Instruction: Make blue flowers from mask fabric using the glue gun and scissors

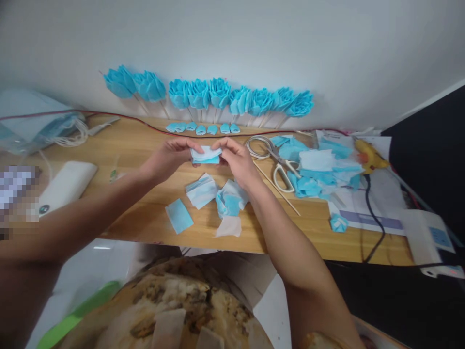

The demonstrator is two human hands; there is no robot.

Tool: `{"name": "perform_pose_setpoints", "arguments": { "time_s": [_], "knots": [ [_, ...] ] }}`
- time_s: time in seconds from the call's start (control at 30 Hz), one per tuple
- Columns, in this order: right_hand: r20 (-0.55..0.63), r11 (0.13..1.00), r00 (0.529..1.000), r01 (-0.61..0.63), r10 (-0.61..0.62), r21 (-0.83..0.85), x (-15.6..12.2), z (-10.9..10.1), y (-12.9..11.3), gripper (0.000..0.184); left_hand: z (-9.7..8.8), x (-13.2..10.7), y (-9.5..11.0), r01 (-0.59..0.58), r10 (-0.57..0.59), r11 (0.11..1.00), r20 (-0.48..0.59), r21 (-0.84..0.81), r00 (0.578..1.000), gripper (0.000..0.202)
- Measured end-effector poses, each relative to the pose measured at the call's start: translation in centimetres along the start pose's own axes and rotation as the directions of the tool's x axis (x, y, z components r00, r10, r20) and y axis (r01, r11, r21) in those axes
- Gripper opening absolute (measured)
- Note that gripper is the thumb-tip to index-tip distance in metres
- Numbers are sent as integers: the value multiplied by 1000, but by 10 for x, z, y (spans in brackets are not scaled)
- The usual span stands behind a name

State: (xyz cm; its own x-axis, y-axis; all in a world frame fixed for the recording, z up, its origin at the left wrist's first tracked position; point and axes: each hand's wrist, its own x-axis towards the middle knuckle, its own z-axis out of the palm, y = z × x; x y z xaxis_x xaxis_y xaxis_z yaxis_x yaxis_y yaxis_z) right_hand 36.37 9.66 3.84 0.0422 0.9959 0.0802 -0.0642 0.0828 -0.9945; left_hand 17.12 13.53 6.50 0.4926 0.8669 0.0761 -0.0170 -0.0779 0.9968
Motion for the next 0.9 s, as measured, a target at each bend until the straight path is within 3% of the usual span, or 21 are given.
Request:
{"name": "perform_pose_setpoints", "arguments": {
  "time_s": [0.13,0.3,0.43,0.63,0.77,0.9],
  "knots": [
    [18,998,998,-60,59,25,0,-1,-1,31,-3,1,-5,-111,120,979,-42,169,992,18],
    [-19,971,994,98,-105,-217,-2,-1,-1,21,-9,0,0,-188,185,960,36,205,982,18],
    [-53,919,983,142,-174,-367,-4,1,1,20,-10,2,3,-115,117,980,-1,160,993,17],
    [-10,888,984,156,-178,-433,-8,6,-2,17,-4,12,-14,54,-60,960,14,274,998,13],
    [13,898,989,139,-147,-418,-7,4,-3,18,-6,10,-15,138,-140,977,2,164,990,9],
    [50,961,994,109,-99,-254,-1,0,1,24,-6,6,-13,202,-202,978,12,-56,979,10]
  ]
}}
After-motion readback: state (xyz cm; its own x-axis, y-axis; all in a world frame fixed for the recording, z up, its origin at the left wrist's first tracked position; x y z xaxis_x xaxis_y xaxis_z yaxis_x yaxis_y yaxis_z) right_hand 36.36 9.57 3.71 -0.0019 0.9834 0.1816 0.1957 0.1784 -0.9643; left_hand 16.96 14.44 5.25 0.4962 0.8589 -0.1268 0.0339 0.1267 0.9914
